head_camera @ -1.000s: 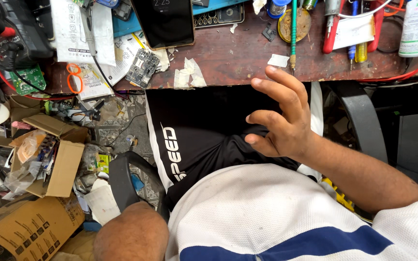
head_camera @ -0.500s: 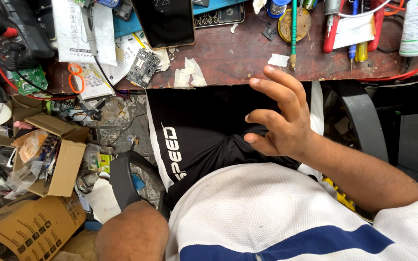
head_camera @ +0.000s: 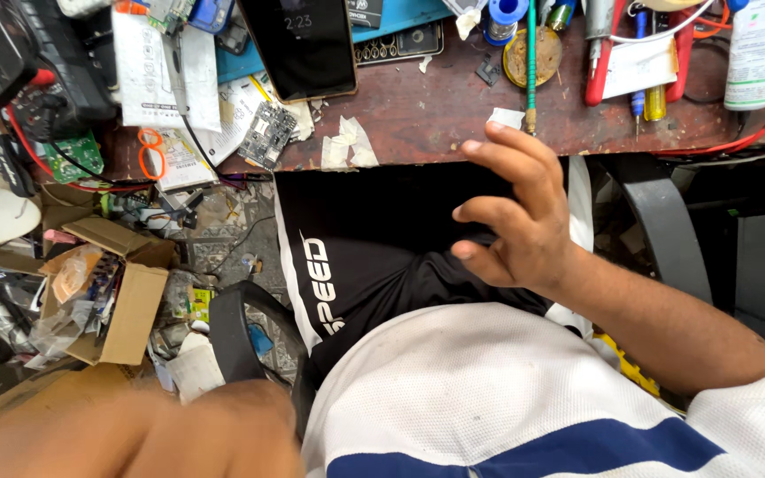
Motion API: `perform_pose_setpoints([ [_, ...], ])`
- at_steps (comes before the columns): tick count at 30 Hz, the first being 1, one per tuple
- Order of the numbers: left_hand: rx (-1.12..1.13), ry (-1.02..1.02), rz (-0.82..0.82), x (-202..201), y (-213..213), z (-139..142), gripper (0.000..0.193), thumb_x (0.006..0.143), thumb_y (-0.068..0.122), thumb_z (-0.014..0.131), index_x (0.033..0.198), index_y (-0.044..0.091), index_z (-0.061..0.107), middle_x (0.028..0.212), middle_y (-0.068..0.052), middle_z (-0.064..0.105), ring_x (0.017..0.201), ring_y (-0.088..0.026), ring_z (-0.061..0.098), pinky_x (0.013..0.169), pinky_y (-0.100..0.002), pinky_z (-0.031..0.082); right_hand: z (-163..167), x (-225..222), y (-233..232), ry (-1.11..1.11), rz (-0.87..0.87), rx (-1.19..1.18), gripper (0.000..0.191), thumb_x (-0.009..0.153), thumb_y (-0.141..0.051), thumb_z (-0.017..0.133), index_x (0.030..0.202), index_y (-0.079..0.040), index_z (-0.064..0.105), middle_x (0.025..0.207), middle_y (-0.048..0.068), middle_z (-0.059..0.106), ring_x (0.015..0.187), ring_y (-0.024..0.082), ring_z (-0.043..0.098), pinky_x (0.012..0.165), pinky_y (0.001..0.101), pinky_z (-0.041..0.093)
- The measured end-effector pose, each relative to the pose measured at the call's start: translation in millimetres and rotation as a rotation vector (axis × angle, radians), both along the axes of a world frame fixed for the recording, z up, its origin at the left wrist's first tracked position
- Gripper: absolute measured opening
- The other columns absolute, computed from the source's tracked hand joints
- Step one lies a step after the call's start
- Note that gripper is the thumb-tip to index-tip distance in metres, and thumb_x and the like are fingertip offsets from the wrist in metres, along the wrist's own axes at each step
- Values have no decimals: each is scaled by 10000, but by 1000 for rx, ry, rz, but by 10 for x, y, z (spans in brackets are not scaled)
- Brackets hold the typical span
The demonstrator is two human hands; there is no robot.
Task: The person solders a connector on the battery of an opened smartphone using a soldering iron and tweezers, repositions the phone on the cluttered workbench, then powers the phone on and navigates its settings menu, ending with a video call on the screen.
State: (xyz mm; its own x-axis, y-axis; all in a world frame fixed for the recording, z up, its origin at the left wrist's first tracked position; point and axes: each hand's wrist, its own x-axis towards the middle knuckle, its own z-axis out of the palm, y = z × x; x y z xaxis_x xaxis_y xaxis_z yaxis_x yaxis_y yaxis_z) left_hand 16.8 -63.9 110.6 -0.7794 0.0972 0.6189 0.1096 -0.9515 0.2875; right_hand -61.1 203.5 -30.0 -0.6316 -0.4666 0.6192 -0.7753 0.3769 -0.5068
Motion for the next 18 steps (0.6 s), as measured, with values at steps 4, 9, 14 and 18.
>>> perform_pose_setpoints([
  [4,35,-319,-74,-73,164,-587,1039,696,430,967,1503,44,440,1340,-195,602,1287,-349,580,1150,-497,461,15,13,25,-264,12,-323,407,1106,-438,583,1309,-115,440,1473,188,432,1373,346,532,1165,430,454],
  [9,-52,-626,-175,27,318,-1314,1023,706,415,974,1493,51,431,1340,-187,600,1287,-341,577,1155,-491,457,11,67,-31,-298,63,-470,462,1086,-456,589,1336,-123,389,1487,199,383,1371,346,532,1160,464,514],
  [14,-238,-570,-166,-61,190,-1530,999,752,428,957,1502,21,439,1306,-162,590,1268,-312,583,1133,-467,472,17,197,-31,19,128,-102,448,1008,-545,581,1147,-122,633,1377,235,459,1285,458,513,1075,560,481],
  [18,-221,-554,-201,-86,161,-1562,971,755,434,952,1470,5,454,1324,-175,609,1251,-310,594,1105,-462,480,-5,269,-39,132,117,58,493,1026,-617,528,1122,-174,720,1383,217,478,1284,468,496,1057,557,483],
])
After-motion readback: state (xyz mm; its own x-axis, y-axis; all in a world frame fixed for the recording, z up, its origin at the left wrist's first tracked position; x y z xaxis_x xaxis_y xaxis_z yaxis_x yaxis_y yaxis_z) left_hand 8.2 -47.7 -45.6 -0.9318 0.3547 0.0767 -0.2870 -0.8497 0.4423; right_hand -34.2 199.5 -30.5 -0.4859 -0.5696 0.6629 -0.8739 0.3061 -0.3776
